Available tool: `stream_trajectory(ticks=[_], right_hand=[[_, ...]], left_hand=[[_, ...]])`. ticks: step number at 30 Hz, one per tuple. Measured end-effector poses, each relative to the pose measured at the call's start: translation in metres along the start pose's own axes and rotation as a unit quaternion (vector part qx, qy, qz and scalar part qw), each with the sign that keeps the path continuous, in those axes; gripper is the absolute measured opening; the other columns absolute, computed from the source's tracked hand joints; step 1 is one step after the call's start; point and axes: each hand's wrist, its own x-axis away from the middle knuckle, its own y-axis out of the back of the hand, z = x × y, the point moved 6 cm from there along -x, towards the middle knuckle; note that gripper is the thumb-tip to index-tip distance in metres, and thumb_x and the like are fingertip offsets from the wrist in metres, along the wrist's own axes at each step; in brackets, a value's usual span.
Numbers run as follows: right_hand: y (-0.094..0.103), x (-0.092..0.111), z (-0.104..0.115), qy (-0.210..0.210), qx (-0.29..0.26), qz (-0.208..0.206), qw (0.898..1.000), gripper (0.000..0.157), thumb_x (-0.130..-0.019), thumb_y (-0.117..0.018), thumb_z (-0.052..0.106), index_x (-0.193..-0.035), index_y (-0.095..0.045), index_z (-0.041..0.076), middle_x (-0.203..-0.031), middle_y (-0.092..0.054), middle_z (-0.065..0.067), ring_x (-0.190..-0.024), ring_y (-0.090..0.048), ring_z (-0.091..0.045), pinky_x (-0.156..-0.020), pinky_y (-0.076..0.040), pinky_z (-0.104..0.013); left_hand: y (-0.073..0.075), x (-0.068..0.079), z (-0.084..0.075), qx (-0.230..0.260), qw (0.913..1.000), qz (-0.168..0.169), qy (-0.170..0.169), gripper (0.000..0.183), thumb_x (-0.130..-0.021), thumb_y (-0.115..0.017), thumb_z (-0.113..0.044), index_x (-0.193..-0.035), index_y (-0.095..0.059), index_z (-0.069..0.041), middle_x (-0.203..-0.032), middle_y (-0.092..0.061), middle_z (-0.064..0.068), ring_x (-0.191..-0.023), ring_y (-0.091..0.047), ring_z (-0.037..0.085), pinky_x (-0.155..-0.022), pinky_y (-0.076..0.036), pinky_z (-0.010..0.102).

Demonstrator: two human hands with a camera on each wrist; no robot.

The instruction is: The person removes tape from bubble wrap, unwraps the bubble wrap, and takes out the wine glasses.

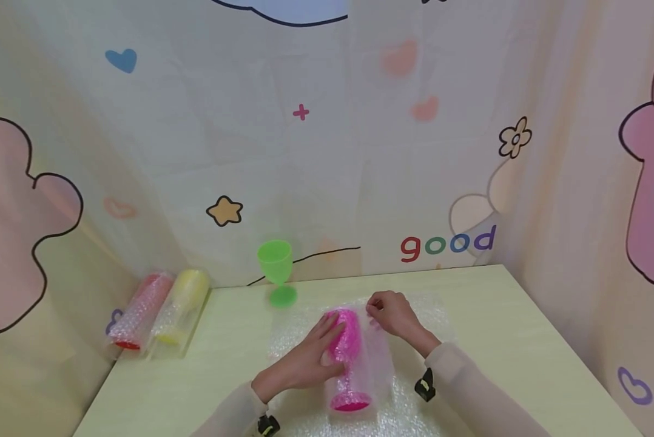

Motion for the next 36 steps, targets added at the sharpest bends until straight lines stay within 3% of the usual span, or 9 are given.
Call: stream_trajectory(ticks=[7, 14, 17, 21, 26, 32, 36], right_hand=[[-0.001, -0.002, -0.008, -0.017, 0.012, 0.004, 1.000, 0.012, -0.094, -0.063, 0.013, -0.097, -0.071, 0.004, -0.090, -0.074, -0.010, -0.075, -0.068, -0.016, -0.062, -0.055, -0.026], [-0.006, -0.007, -0.003, 0.016, -0.008, 0.067, 0.998, 0.024, -0.094, -0.061, 0.011, -0.116, -0.068, 0.004, -0.114, -0.071, -0.018, -0.097, -0.071, -0.032, -0.068, -0.060, -0.032], [-0.009, -0.012, 0.005, 0.050, 0.002, 0.088, 0.995, 0.023, -0.094, -0.061, 0.012, -0.114, -0.070, 0.003, -0.110, -0.073, -0.017, -0.091, -0.073, -0.027, -0.065, -0.059, -0.029], [-0.010, -0.017, 0.012, 0.083, 0.020, 0.097, 0.992, 0.020, -0.095, -0.061, 0.011, -0.109, -0.072, 0.004, -0.103, -0.075, -0.014, -0.081, -0.072, -0.019, -0.061, -0.056, -0.023], [-0.012, -0.023, 0.010, 0.075, 0.034, 0.088, 0.993, 0.015, -0.095, -0.062, 0.010, -0.102, -0.075, 0.007, -0.098, -0.076, -0.009, -0.072, -0.068, -0.014, -0.059, -0.054, -0.021], [-0.010, -0.023, 0.010, 0.073, 0.070, 0.053, 0.993, 0.011, -0.093, -0.065, 0.009, -0.095, -0.075, 0.009, -0.091, -0.076, -0.005, -0.068, -0.064, -0.006, -0.065, -0.055, -0.027], [-0.009, -0.021, 0.009, 0.070, 0.055, 0.044, 0.995, 0.010, -0.093, -0.064, 0.008, -0.094, -0.074, 0.007, -0.090, -0.076, -0.007, -0.067, -0.067, -0.008, -0.062, -0.054, -0.026]], left_hand=[[0.002, 0.004, 0.003, 0.003, 1.0000, -0.002, -0.007, 0.083, -0.091, -0.060, -0.047, -0.158, -0.020, -0.017, -0.168, -0.004, 0.001, -0.155, -0.002, 0.027, -0.121, -0.025, 0.048], [0.003, -0.003, -0.006, -0.023, 0.9997, -0.010, -0.002, 0.084, -0.091, -0.057, -0.054, -0.157, -0.024, -0.014, -0.167, -0.009, 0.003, -0.155, -0.002, 0.027, -0.124, -0.018, 0.050], [0.004, -0.006, -0.012, -0.049, 0.9986, -0.019, -0.005, 0.082, -0.093, -0.054, -0.054, -0.157, -0.024, -0.012, -0.167, -0.008, 0.004, -0.155, -0.001, 0.027, -0.124, -0.016, 0.051], [0.001, -0.011, -0.019, -0.106, 0.9936, -0.020, -0.034, 0.080, -0.096, -0.048, -0.054, -0.158, -0.019, -0.011, -0.167, -0.007, 0.005, -0.155, -0.003, 0.026, -0.125, -0.015, 0.048], [-0.003, -0.014, -0.022, -0.154, 0.9859, -0.020, -0.064, 0.079, -0.098, -0.041, -0.057, -0.158, -0.017, -0.011, -0.167, -0.007, 0.005, -0.155, -0.006, 0.027, -0.125, -0.014, 0.046], [-0.005, -0.013, -0.018, -0.174, 0.9821, -0.022, -0.069, 0.076, -0.099, -0.036, -0.058, -0.158, -0.019, -0.013, -0.167, -0.010, 0.006, -0.155, -0.007, 0.025, -0.125, -0.016, 0.043], [-0.005, -0.011, -0.014, -0.191, 0.9788, -0.023, -0.071, 0.076, -0.099, -0.034, -0.059, -0.158, -0.019, -0.014, -0.167, -0.010, 0.006, -0.155, -0.007, 0.024, -0.125, -0.016, 0.041]])
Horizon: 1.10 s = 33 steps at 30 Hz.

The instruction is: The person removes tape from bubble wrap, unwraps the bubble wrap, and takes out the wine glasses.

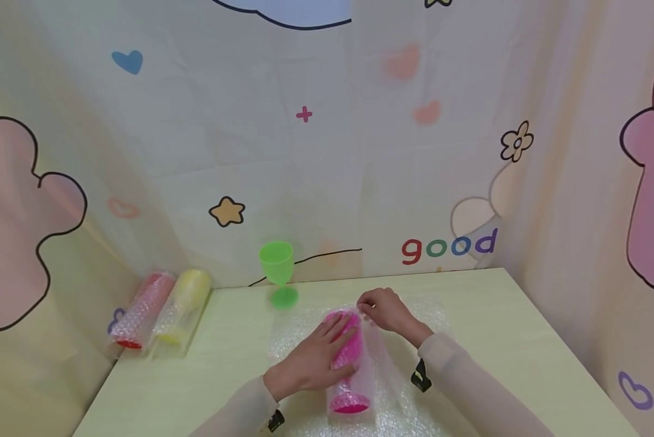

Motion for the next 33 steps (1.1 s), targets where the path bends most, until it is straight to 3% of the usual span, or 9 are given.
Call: stream_trajectory(ticks=[10, 21, 24, 28, 33], right_hand=[[-0.004, 0.001, -0.015, -0.042, -0.066, -0.004, 0.997, 0.014, -0.095, -0.061, 0.007, -0.098, -0.072, 0.001, -0.090, -0.075, -0.010, -0.067, -0.071, -0.012, -0.056, -0.056, -0.024], [-0.007, 0.000, -0.034, -0.113, -0.070, -0.008, 0.991, 0.017, -0.096, -0.060, 0.012, -0.099, -0.072, 0.001, -0.093, -0.073, -0.014, -0.060, -0.061, -0.014, -0.053, -0.055, -0.027], [-0.006, -0.001, -0.029, -0.085, -0.056, -0.002, 0.995, 0.017, -0.096, -0.060, 0.012, -0.104, -0.071, 0.003, -0.101, -0.073, -0.013, -0.077, -0.068, -0.020, -0.065, -0.060, -0.032], [-0.005, -0.005, -0.015, -0.015, -0.032, 0.019, 0.999, 0.023, -0.096, -0.060, 0.014, -0.117, -0.068, 0.007, -0.115, -0.071, -0.012, -0.103, -0.069, -0.029, -0.086, -0.059, -0.042], [-0.007, -0.011, 0.003, 0.058, -0.003, 0.056, 0.997, 0.025, -0.097, -0.059, 0.012, -0.119, -0.068, 0.004, -0.115, -0.072, -0.012, -0.102, -0.069, -0.028, -0.088, -0.058, -0.044]], left_hand=[[-0.001, 0.008, 0.009, -0.022, 0.9997, -0.008, -0.011, 0.076, -0.098, -0.034, -0.061, -0.158, -0.021, -0.015, -0.166, -0.012, 0.006, -0.155, -0.010, 0.024, -0.125, -0.018, 0.038], [0.001, 0.015, 0.014, -0.010, 0.9998, -0.012, -0.012, 0.075, -0.098, -0.035, -0.060, -0.157, -0.024, -0.014, -0.166, -0.015, 0.008, -0.154, -0.013, 0.026, -0.124, -0.020, 0.039], [0.002, 0.014, 0.013, 0.004, 1.0000, -0.009, -0.002, 0.073, -0.099, -0.032, -0.059, -0.157, -0.025, -0.014, -0.166, -0.016, 0.008, -0.154, -0.013, 0.026, -0.124, -0.020, 0.041], [0.005, 0.010, 0.013, 0.008, 0.9997, -0.015, 0.020, 0.071, -0.100, -0.030, -0.061, -0.155, -0.031, -0.016, -0.165, -0.019, 0.006, -0.154, -0.016, 0.025, -0.122, -0.026, 0.044], [0.008, -0.001, 0.007, 0.001, 0.9995, -0.027, 0.017, 0.071, -0.100, -0.029, -0.062, -0.153, -0.035, -0.015, -0.165, -0.020, 0.005, -0.154, -0.016, 0.021, -0.123, -0.025, 0.042]])
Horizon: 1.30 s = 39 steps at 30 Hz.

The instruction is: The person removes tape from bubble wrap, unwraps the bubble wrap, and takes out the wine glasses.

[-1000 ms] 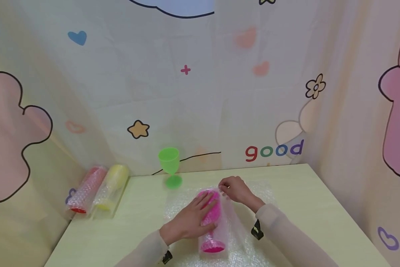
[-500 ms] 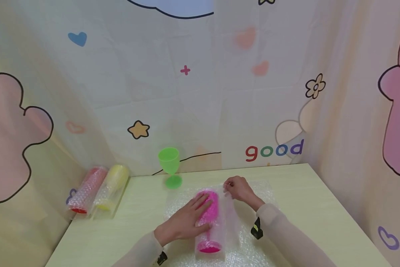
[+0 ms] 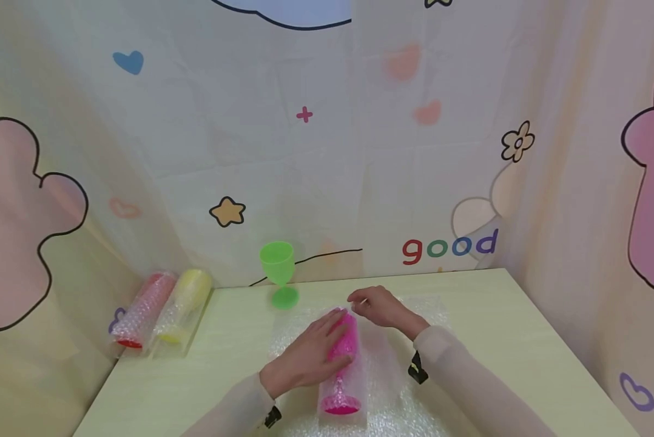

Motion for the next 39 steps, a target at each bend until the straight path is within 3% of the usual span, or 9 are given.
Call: stream_trajectory(ticks=[3, 7, 14, 21, 24, 30, 35, 39], right_hand=[[0.000, -0.003, 0.007, 0.016, 0.022, 0.007, 1.000, 0.021, -0.095, -0.059, 0.007, -0.113, -0.069, 0.003, -0.108, -0.073, -0.011, -0.097, -0.070, -0.027, -0.087, -0.058, -0.045], [0.000, -0.008, 0.009, -0.003, 0.036, 0.006, 0.999, 0.013, -0.095, -0.061, 0.008, -0.103, -0.070, 0.008, -0.099, -0.074, -0.006, -0.092, -0.069, -0.022, -0.085, -0.057, -0.043], [0.003, -0.010, 0.007, -0.027, 0.030, -0.007, 0.999, 0.007, -0.093, -0.063, 0.008, -0.091, -0.069, 0.011, -0.088, -0.074, -0.003, -0.075, -0.065, -0.011, -0.065, -0.053, -0.029], [0.008, -0.005, -0.021, -0.097, -0.015, -0.038, 0.994, 0.007, -0.095, -0.061, 0.009, -0.093, -0.067, 0.006, -0.084, -0.072, -0.006, -0.066, -0.064, -0.013, -0.058, -0.051, -0.025], [0.008, 0.001, -0.036, -0.121, -0.015, -0.054, 0.991, 0.008, -0.094, -0.061, 0.010, -0.093, -0.067, 0.005, -0.085, -0.073, -0.008, -0.067, -0.064, -0.012, -0.060, -0.051, -0.026], [0.007, 0.010, -0.051, -0.130, -0.011, -0.064, 0.989, 0.011, -0.094, -0.060, 0.012, -0.094, -0.067, 0.003, -0.086, -0.073, -0.011, -0.067, -0.062, -0.013, -0.059, -0.050, -0.027], [0.001, 0.015, -0.058, -0.164, -0.047, -0.032, 0.985, 0.017, -0.097, -0.059, 0.016, -0.103, -0.066, 0.002, -0.091, -0.071, -0.012, -0.069, -0.062, -0.016, -0.056, -0.054, -0.027], [-0.001, 0.019, -0.059, -0.186, -0.077, -0.019, 0.979, 0.020, -0.098, -0.059, 0.018, -0.106, -0.066, 0.001, -0.088, -0.069, -0.010, -0.066, -0.061, -0.016, -0.055, -0.056, -0.028]], left_hand=[[-0.002, -0.006, -0.006, 0.002, 0.9999, 0.012, -0.010, 0.071, -0.100, -0.027, -0.063, -0.154, -0.034, -0.017, -0.166, -0.018, 0.003, -0.154, -0.014, 0.019, -0.124, -0.020, 0.042], [-0.006, -0.008, -0.010, -0.023, 0.9990, 0.036, -0.011, 0.072, -0.099, -0.026, -0.065, -0.155, -0.031, -0.020, -0.166, -0.017, 0.001, -0.154, -0.012, 0.018, -0.125, -0.017, 0.043], [-0.009, -0.004, -0.009, -0.078, 0.9961, 0.034, -0.022, 0.074, -0.099, -0.026, -0.064, -0.155, -0.032, -0.017, -0.166, -0.019, 0.002, -0.154, -0.014, 0.020, -0.125, -0.018, 0.044], [-0.011, 0.002, -0.002, -0.084, 0.9960, 0.023, -0.021, 0.075, -0.099, -0.028, -0.063, -0.156, -0.028, -0.015, -0.166, -0.018, 0.003, -0.154, -0.014, 0.021, -0.125, -0.017, 0.041], [-0.011, 0.007, 0.002, -0.077, 0.9967, 0.020, -0.020, 0.075, -0.099, -0.027, -0.063, -0.156, -0.026, -0.014, -0.166, -0.017, 0.004, -0.154, -0.014, 0.021, -0.125, -0.018, 0.041], [-0.008, 0.011, 0.004, -0.051, 0.9984, 0.013, -0.021, 0.075, -0.099, -0.031, -0.060, -0.157, -0.025, -0.013, -0.166, -0.017, 0.006, -0.154, -0.014, 0.023, -0.125, -0.018, 0.042], [-0.011, 0.016, 0.013, 0.004, 0.9995, 0.027, 0.016, 0.075, -0.097, -0.034, -0.064, -0.158, -0.020, -0.022, -0.167, -0.007, 0.004, -0.155, -0.003, 0.029, -0.122, -0.020, 0.055], [-0.012, 0.020, 0.019, 0.031, 0.9987, 0.026, 0.030, 0.074, -0.096, -0.036, -0.063, -0.158, -0.019, -0.026, -0.168, -0.002, 0.003, -0.155, 0.001, 0.031, -0.121, -0.024, 0.052]])
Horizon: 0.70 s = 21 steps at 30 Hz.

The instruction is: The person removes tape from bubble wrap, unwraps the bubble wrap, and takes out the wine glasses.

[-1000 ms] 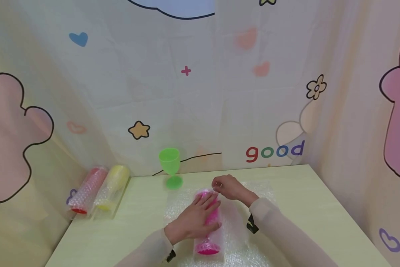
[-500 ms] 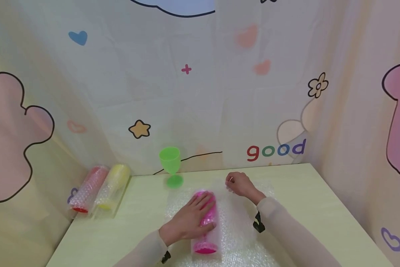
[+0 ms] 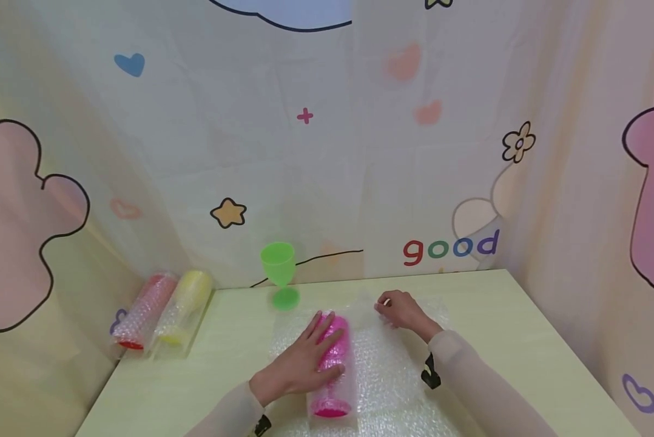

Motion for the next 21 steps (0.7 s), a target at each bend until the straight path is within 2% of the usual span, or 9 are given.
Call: stream_trajectory(ticks=[5, 9, 13, 17, 19, 21], right_hand=[[0.005, 0.005, 0.000, -0.003, 0.000, -0.017, 1.000, 0.016, -0.097, -0.060, 0.015, -0.103, -0.066, 0.001, -0.077, -0.065, -0.007, -0.060, -0.057, -0.015, -0.053, -0.053, -0.026], [0.009, 0.008, -0.001, -0.009, 0.006, -0.030, 1.000, 0.016, -0.097, -0.060, 0.015, -0.102, -0.066, 0.001, -0.076, -0.065, -0.007, -0.057, -0.058, -0.015, -0.053, -0.053, -0.027], [0.011, 0.016, 0.001, 0.003, 0.057, -0.061, 0.996, 0.018, -0.095, -0.062, 0.016, -0.105, -0.063, 0.002, -0.083, -0.067, -0.008, -0.063, -0.058, -0.014, -0.057, -0.051, -0.027], [0.016, 0.032, 0.015, 0.041, 0.121, -0.114, 0.985, 0.024, -0.090, -0.068, 0.016, -0.107, -0.061, 0.001, -0.090, -0.067, -0.011, -0.071, -0.059, -0.018, -0.063, -0.052, -0.033], [0.016, 0.041, 0.021, 0.053, 0.139, -0.119, 0.982, 0.029, -0.088, -0.069, 0.017, -0.110, -0.060, 0.001, -0.093, -0.067, -0.013, -0.075, -0.061, -0.021, -0.066, -0.053, -0.038], [0.015, 0.048, 0.023, 0.050, 0.144, -0.108, 0.982, 0.034, -0.088, -0.070, 0.018, -0.115, -0.059, 0.001, -0.095, -0.068, -0.014, -0.076, -0.062, -0.022, -0.067, -0.054, -0.040]], left_hand=[[0.002, 0.003, 0.000, 0.000, 0.9998, -0.013, -0.016, 0.073, -0.098, -0.035, -0.061, -0.158, -0.020, -0.023, -0.167, -0.005, 0.006, -0.154, -0.003, 0.033, -0.120, -0.029, 0.047], [0.000, 0.005, 0.004, 0.008, 0.9998, -0.016, -0.009, 0.072, -0.098, -0.034, -0.061, -0.158, -0.020, -0.023, -0.167, -0.004, 0.006, -0.154, -0.002, 0.033, -0.119, -0.030, 0.047], [-0.001, 0.006, 0.007, 0.018, 0.9997, -0.016, 0.000, 0.071, -0.098, -0.033, -0.061, -0.158, -0.021, -0.023, -0.168, -0.004, 0.006, -0.155, -0.001, 0.032, -0.120, -0.029, 0.047], [-0.001, 0.008, 0.006, 0.039, 0.9991, -0.014, 0.003, 0.073, -0.097, -0.033, -0.063, -0.158, -0.022, -0.024, -0.168, -0.004, 0.007, -0.154, -0.002, 0.036, -0.119, -0.028, 0.053], [0.000, 0.010, 0.005, 0.056, 0.9983, -0.011, 0.010, 0.074, -0.097, -0.035, -0.063, -0.158, -0.021, -0.024, -0.168, -0.001, 0.007, -0.154, -0.001, 0.038, -0.117, -0.029, 0.056], [0.001, 0.011, 0.005, 0.077, 0.9969, -0.008, 0.017, 0.075, -0.096, -0.038, -0.064, -0.158, -0.021, -0.024, -0.168, 0.002, 0.007, -0.153, 0.001, 0.038, -0.115, -0.032, 0.059]])
